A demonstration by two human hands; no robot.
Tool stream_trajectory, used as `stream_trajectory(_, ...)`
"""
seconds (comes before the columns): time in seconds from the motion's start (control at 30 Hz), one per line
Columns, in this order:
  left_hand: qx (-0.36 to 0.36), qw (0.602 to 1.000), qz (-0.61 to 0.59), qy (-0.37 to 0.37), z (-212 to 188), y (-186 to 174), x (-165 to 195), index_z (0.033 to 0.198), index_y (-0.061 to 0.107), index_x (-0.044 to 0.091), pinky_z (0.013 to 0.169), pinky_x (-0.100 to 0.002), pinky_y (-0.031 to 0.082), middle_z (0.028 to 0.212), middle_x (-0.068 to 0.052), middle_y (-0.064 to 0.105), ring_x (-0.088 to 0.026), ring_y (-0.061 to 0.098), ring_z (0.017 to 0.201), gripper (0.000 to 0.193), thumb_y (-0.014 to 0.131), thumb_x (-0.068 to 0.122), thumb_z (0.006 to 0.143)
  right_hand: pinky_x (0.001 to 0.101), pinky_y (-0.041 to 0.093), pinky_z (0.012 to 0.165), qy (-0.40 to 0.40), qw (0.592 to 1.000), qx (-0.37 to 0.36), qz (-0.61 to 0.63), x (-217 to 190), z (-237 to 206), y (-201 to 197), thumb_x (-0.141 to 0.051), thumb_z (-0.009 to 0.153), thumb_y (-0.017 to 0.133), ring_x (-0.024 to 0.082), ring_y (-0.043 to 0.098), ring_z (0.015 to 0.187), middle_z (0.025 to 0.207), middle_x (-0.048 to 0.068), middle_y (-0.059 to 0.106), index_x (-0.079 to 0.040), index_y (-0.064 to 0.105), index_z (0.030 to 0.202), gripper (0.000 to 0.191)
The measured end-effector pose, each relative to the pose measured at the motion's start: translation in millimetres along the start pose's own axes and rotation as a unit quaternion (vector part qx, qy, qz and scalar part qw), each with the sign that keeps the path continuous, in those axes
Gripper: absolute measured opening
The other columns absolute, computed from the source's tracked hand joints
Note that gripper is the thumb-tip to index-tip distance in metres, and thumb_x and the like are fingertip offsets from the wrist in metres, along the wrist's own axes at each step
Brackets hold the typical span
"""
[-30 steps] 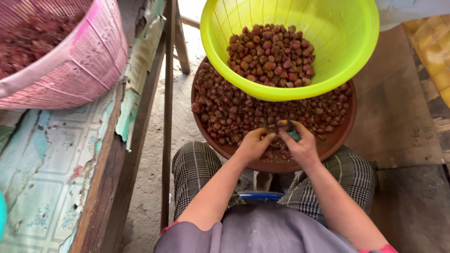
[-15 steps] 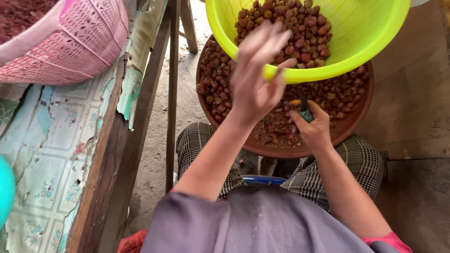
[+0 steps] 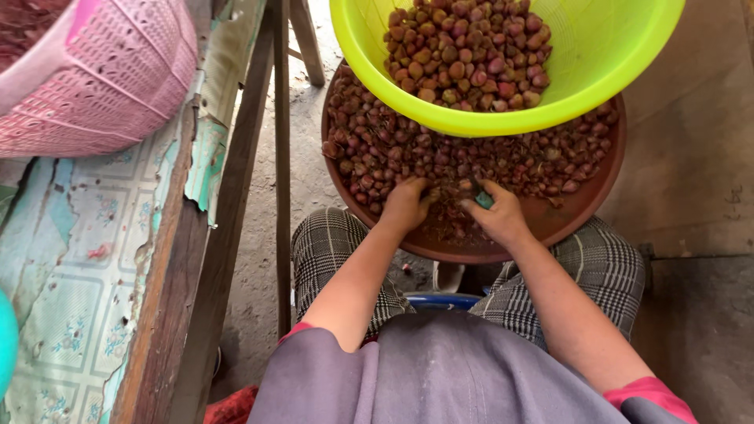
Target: The person sits on a low stool and peels the outer skin off shallots one at a time, using a small knife in one hand to trim and loosen the skins while pulling them off by hand. Peeled shallots are dropped into a yellow colander basket, and peels are discarded into a pink basket beside the work tray.
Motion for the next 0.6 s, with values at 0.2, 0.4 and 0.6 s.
stream_trajectory(0.2,-0.048,0.894,-0.425,-0.136,-13,29,-5,0.111,0.066,0.0,0.089,-0.034,0.056,0.105,-0.011,0.075,-0.017,0.069,0.097,0.03,0.078,0.02,0.091,0.0241,0.049,0.057,-0.035,0.996,-0.057,0.053,7,4,21,-0.014,0.096,0.074,0.006,0.06,0.062,0.085,0.0,0.072,0.0,0.071,0.119,0.026)
stream_trajectory(0.4,-0.04,0.853,-0.497,-0.156,-17,30,0,0.11,0.068,-0.002,0.09,-0.03,0.056,0.109,-0.01,0.075,-0.014,0.069,0.098,0.031,0.082,0.016,0.088,0.0245,0.046,0.062,-0.03,0.995,-0.05,0.075,11,4,19,-0.023,0.103,0.068,0.007,0.056,0.069,0.091,0.005,0.068,-0.004,0.067,0.13,0.033)
stream_trajectory(0.6,0.01,0.817,-0.546,-0.187,-16,24,-9,0.106,0.065,0.001,0.076,-0.028,0.057,0.099,-0.008,0.072,-0.013,0.067,0.087,0.028,0.081,0.015,0.088,0.0418,0.05,0.095,-0.178,0.977,-0.045,-0.104,-31,-15,26,-0.025,0.104,0.054,0.03,0.067,0.115,0.129,0.019,0.068,-0.01,0.054,0.14,0.039)
Point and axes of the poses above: each hand's wrist, its own z-axis towards the middle knuckle, its own y-axis out of the palm, x = y × z, the point moved 10 cm from there along z, towards the middle knuckle
